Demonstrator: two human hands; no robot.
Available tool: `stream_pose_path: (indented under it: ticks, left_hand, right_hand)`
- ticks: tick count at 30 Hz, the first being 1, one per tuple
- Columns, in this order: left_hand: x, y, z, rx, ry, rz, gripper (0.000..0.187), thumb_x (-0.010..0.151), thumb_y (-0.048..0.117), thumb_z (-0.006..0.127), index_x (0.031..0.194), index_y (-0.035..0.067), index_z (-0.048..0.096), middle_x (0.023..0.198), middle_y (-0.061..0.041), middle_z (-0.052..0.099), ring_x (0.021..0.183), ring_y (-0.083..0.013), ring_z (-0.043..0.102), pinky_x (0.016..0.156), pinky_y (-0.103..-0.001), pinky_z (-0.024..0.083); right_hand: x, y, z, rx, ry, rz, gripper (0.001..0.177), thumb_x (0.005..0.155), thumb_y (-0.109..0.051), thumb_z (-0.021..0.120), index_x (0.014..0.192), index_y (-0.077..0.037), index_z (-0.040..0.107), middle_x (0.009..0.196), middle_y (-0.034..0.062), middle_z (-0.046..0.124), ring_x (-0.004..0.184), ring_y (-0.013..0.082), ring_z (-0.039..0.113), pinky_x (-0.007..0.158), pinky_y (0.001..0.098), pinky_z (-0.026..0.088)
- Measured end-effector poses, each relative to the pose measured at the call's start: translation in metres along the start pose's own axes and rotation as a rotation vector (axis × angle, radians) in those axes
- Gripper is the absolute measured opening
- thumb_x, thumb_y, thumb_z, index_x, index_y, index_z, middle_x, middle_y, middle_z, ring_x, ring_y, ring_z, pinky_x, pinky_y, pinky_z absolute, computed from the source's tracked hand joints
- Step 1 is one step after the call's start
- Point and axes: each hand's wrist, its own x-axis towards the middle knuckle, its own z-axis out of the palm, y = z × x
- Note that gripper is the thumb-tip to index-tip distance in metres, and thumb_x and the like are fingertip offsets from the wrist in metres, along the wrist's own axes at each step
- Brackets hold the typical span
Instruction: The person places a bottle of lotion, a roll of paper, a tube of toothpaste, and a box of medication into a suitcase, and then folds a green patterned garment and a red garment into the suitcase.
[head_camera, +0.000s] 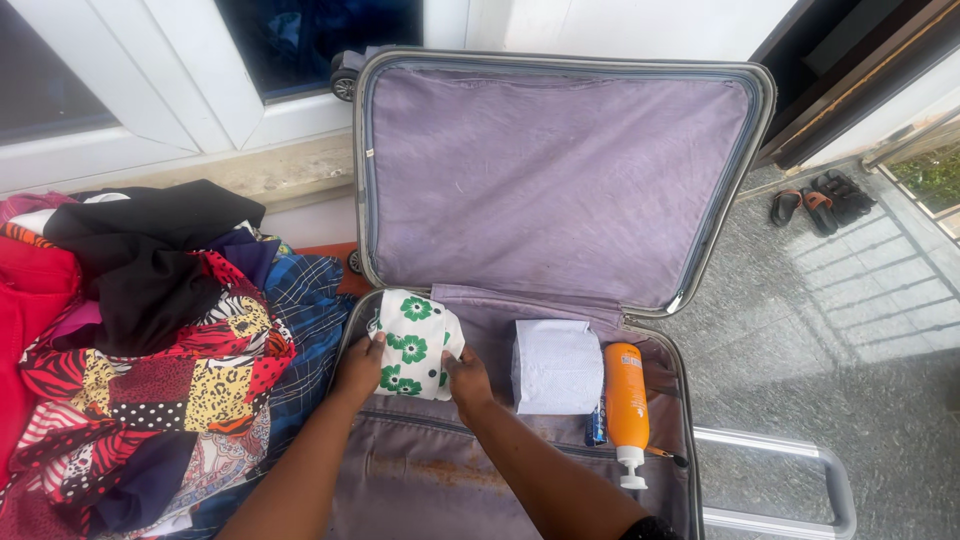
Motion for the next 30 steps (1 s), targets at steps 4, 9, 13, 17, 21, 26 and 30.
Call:
stream_pose_path:
  ticks: [4, 9, 13, 17, 21, 26, 30]
  left_hand:
    - [0.002, 0.025, 0.010, 0.236, 0.069, -0.143, 0.040, 0.103, 0.037, 0.051, 0.114, 0.004, 0.071, 0.111, -0.023, 0.071, 0.103, -0.0443, 0.067, 0.090, -0.051, 0.052]
    - [-0.039, 0.093, -0.012, 0.474, 0.106, -0.042, 0.038, 0.096, 0.017, 0.058, 0.132, 0.007, 0.060, 0.128, -0.019, 0.065, 0.113, -0.0391, 0.066, 0.095, -0.048, 0.053]
    - [-0.082, 0.132, -0.046, 0.533, 0.147, 0.475, 0.070, 0.078, 0.012, 0.064, 0.146, 0.011, 0.046, 0.155, -0.010, 0.043, 0.141, -0.0323, 0.044, 0.116, -0.047, 0.035]
    - [-0.106, 0.134, -0.068, 0.663, -0.095, 0.622, 0.085, 0.075, 0.021, 0.072, 0.152, 0.017, 0.037, 0.166, -0.010, 0.025, 0.152, -0.0287, 0.022, 0.123, -0.050, 0.018]
    - [-0.093, 0.127, -0.064, 0.906, -0.376, 0.395, 0.122, 0.069, 0.054, 0.084, 0.163, 0.018, 0.016, 0.173, -0.008, 0.004, 0.157, -0.0232, -0.001, 0.125, -0.053, 0.002]
    - [-0.082, 0.156, -0.069, 1.052, -0.520, 0.289, 0.137, 0.060, 0.073, 0.085, 0.163, 0.017, 0.015, 0.173, -0.007, 0.005, 0.160, -0.0220, -0.002, 0.128, -0.054, 0.000]
    - [-0.114, 0.189, -0.081, 1.038, -0.498, 0.302, 0.137, 0.060, 0.062, 0.092, 0.163, 0.023, 0.011, 0.172, -0.008, 0.002, 0.160, -0.0260, -0.005, 0.126, -0.056, -0.003]
  right_hand:
    - [0.012, 0.000, 0.005, -0.267, 0.062, -0.035, 0.034, 0.098, -0.018, 0.060, 0.130, -0.005, 0.064, 0.108, 0.0090, 0.073, 0.091, 0.0184, 0.068, 0.082, 0.0365, 0.056]
    - [-0.005, -0.011, 0.011, -0.855, 0.231, -0.222, 0.067, 0.096, -0.022, 0.065, 0.153, -0.006, 0.033, 0.135, 0.0230, 0.060, 0.125, 0.0370, 0.060, 0.105, 0.0418, 0.048]
    - [-0.057, -0.033, 0.023, -1.235, 0.069, -0.632, 0.091, 0.086, -0.013, 0.066, 0.160, 0.000, 0.014, 0.164, 0.0300, 0.018, 0.151, 0.0461, 0.020, 0.122, 0.0506, 0.024]
    - [-0.088, -0.053, 0.030, -1.627, -0.177, -0.583, 0.104, 0.084, -0.032, 0.075, 0.160, -0.004, 0.010, 0.167, 0.0238, 0.001, 0.156, 0.0396, 0.001, 0.123, 0.0572, 0.011]
    - [-0.070, -0.056, 0.034, -1.830, -0.296, -0.281, 0.115, 0.081, -0.042, 0.078, 0.163, -0.011, 0.003, 0.169, 0.0180, -0.007, 0.157, 0.0340, -0.007, 0.125, 0.0554, 0.010]
    - [-0.043, -0.058, 0.022, -1.806, -0.404, -0.242, 0.118, 0.078, -0.053, 0.080, 0.163, -0.018, 0.006, 0.173, 0.0119, 0.000, 0.159, 0.0295, 0.004, 0.125, 0.0545, 0.018]
    - [-0.065, -0.071, 0.010, -1.764, -0.334, -0.342, 0.125, 0.077, -0.053, 0.083, 0.163, -0.013, 0.002, 0.171, 0.0160, 0.003, 0.159, 0.0336, 0.004, 0.124, 0.0561, 0.017]
